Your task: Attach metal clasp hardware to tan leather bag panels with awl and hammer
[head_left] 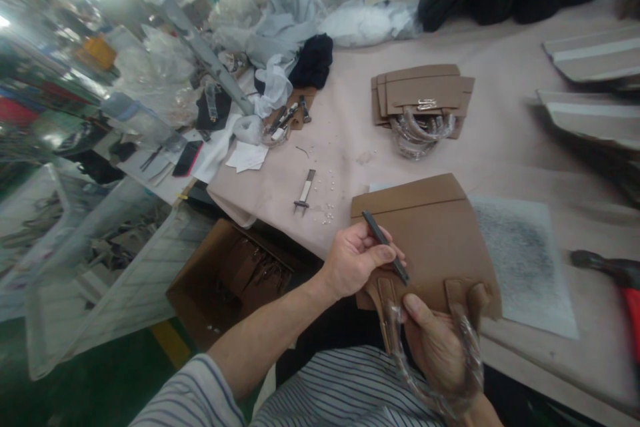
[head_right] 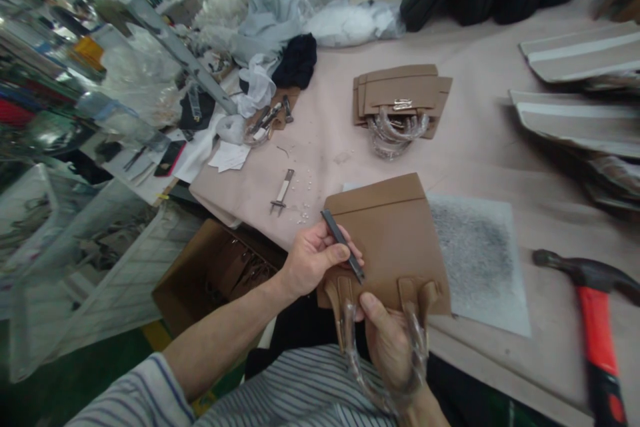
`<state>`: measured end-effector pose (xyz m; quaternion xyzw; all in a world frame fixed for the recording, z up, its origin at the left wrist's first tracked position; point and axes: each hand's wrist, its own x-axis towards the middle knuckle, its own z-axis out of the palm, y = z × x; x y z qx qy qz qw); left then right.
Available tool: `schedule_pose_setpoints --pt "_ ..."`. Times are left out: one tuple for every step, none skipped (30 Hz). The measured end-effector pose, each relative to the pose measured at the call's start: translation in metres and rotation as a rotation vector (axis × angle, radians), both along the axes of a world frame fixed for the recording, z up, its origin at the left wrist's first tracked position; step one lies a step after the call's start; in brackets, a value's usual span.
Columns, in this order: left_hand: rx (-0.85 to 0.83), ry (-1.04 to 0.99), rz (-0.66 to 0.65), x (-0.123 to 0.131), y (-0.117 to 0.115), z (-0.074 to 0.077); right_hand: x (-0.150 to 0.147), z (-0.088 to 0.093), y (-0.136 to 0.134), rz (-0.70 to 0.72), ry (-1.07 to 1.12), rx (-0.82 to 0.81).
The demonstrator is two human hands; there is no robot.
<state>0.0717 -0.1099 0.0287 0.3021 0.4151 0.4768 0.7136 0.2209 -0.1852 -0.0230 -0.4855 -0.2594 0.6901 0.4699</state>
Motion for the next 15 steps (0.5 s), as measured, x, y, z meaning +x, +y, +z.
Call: schedule_pose_setpoints --pt "0.011 -0.001 0.008 0.000 -0.001 -0.002 0.001 0.000 0.000 0.020 0.010 -0.023" --pt "0.021 0.000 0.016 0.000 -0.002 -0.004 0.001 -0.001 0.001 0.038 0.020 -0.044" --pt "0.029 0.000 0.022 0.000 -0.004 -0.006 0.001 -0.001 0.001 0.050 0.028 -0.062" --pt "0.037 -0.002 0.026 0.000 -0.005 -0.008 0.001 -0.002 0.001 0.056 0.035 -0.075" --pt "0.044 -0.006 0.028 0.000 -0.006 -0.009 0.001 -0.003 0.001 0.057 0.038 -0.082" --pt "0.049 -0.009 0.027 0.000 -0.006 -0.011 0.000 -0.003 0.001 0.050 0.036 -0.085" --pt "0.053 -0.011 0.026 0.000 -0.007 -0.011 0.000 -0.003 0.001 0.045 0.034 -0.085" --pt "0.056 -0.011 0.025 0.000 -0.007 -0.012 -0.001 -0.004 0.001 0.039 0.031 -0.084" --pt "0.060 -0.008 0.024 -0.001 -0.006 -0.012 -0.002 -0.004 0.001 0.028 0.028 -0.083" --pt "0.063 -0.003 0.024 -0.001 -0.006 -0.012 -0.003 -0.004 0.000 0.019 0.026 -0.080" --pt "0.065 0.005 0.023 -0.001 -0.006 -0.012 -0.003 -0.004 0.000 0.008 0.024 -0.076" --pt "0.068 0.016 0.021 -0.001 -0.005 -0.012 -0.004 -0.004 0.001 -0.002 0.025 -0.068" --pt "0.074 0.028 0.021 -0.001 -0.005 -0.011 -0.004 -0.004 0.001 -0.010 0.027 -0.060" --pt "0.080 0.042 0.020 0.000 -0.005 -0.011 -0.005 -0.005 0.001 -0.018 0.028 -0.050" --pt "0.087 0.057 0.019 0.000 -0.005 -0.011 -0.005 -0.005 0.001 -0.022 0.031 -0.042"
